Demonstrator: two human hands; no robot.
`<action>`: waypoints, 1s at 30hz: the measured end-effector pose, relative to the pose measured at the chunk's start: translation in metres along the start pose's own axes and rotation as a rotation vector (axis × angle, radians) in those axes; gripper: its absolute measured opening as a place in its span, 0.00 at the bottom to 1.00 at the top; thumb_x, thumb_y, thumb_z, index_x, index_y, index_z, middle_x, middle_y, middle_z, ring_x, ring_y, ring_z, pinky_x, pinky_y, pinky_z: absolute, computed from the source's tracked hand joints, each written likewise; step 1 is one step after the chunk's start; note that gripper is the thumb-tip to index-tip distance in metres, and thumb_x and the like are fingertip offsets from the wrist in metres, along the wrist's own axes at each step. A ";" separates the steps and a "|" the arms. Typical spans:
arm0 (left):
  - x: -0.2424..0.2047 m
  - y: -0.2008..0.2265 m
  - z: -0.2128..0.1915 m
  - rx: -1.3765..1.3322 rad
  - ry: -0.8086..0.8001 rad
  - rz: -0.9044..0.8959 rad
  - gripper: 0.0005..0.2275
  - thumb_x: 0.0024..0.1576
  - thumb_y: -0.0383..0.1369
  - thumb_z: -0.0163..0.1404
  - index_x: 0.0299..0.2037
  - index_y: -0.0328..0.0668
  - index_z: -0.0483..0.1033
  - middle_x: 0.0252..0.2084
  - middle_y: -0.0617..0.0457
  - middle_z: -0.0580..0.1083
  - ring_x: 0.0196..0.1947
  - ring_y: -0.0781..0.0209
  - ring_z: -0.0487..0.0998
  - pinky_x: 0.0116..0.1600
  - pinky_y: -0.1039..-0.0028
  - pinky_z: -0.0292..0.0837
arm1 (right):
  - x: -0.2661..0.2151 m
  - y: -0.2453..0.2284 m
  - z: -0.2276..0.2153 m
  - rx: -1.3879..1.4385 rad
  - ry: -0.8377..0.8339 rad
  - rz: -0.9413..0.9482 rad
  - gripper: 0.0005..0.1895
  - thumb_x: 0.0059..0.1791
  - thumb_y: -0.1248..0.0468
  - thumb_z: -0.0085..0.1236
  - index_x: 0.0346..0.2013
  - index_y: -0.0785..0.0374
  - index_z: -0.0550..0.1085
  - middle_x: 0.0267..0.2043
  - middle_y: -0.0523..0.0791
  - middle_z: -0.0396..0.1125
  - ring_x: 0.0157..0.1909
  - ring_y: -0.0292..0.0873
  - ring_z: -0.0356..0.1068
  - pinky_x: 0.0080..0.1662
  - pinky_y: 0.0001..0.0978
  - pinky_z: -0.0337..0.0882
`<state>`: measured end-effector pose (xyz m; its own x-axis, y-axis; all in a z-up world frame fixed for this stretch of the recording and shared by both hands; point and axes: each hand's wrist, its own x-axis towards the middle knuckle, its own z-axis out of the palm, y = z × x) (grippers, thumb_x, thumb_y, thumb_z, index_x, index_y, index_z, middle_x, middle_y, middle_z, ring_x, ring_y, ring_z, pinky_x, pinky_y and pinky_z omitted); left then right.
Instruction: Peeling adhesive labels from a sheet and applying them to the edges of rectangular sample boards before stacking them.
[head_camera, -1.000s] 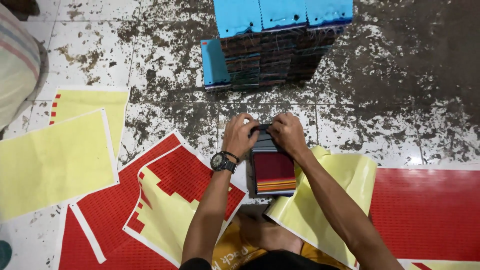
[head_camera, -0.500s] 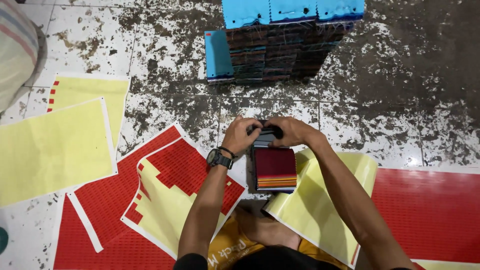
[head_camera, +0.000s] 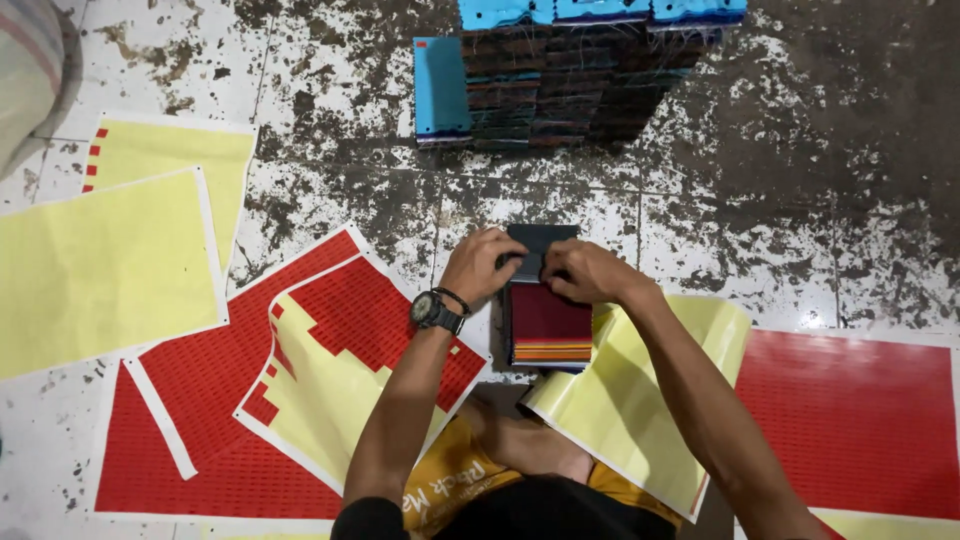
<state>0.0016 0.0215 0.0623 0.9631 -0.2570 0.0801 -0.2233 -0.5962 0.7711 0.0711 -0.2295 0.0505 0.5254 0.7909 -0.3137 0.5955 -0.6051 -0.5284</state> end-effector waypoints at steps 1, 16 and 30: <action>-0.003 -0.001 0.002 0.002 0.006 0.002 0.08 0.58 0.34 0.52 0.44 0.47 0.82 0.42 0.45 0.78 0.44 0.43 0.77 0.49 0.60 0.72 | -0.003 -0.009 -0.010 -0.005 0.002 -0.003 0.11 0.49 0.56 0.57 0.38 0.58 0.82 0.43 0.46 0.72 0.53 0.53 0.72 0.57 0.46 0.73; -0.017 -0.031 0.045 0.603 0.167 0.486 0.04 0.60 0.32 0.50 0.35 0.57 0.77 0.46 0.63 0.72 0.49 0.59 0.70 0.50 0.68 0.67 | -0.039 -0.032 -0.006 -0.205 -0.037 -0.038 0.20 0.53 0.55 0.39 0.41 0.61 0.78 0.44 0.52 0.70 0.55 0.60 0.68 0.55 0.48 0.73; -0.040 -0.020 0.033 0.618 0.306 0.436 0.11 0.63 0.35 0.42 0.51 0.67 0.75 0.56 0.70 0.73 0.55 0.59 0.70 0.58 0.62 0.65 | -0.044 -0.052 -0.006 -0.255 0.015 0.187 0.23 0.56 0.51 0.35 0.49 0.53 0.79 0.52 0.48 0.70 0.59 0.60 0.69 0.57 0.52 0.73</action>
<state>-0.0377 0.0185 0.0225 0.7490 -0.3969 0.5305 -0.5441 -0.8254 0.1507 0.0209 -0.2333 0.0962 0.6480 0.6633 -0.3743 0.6199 -0.7448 -0.2469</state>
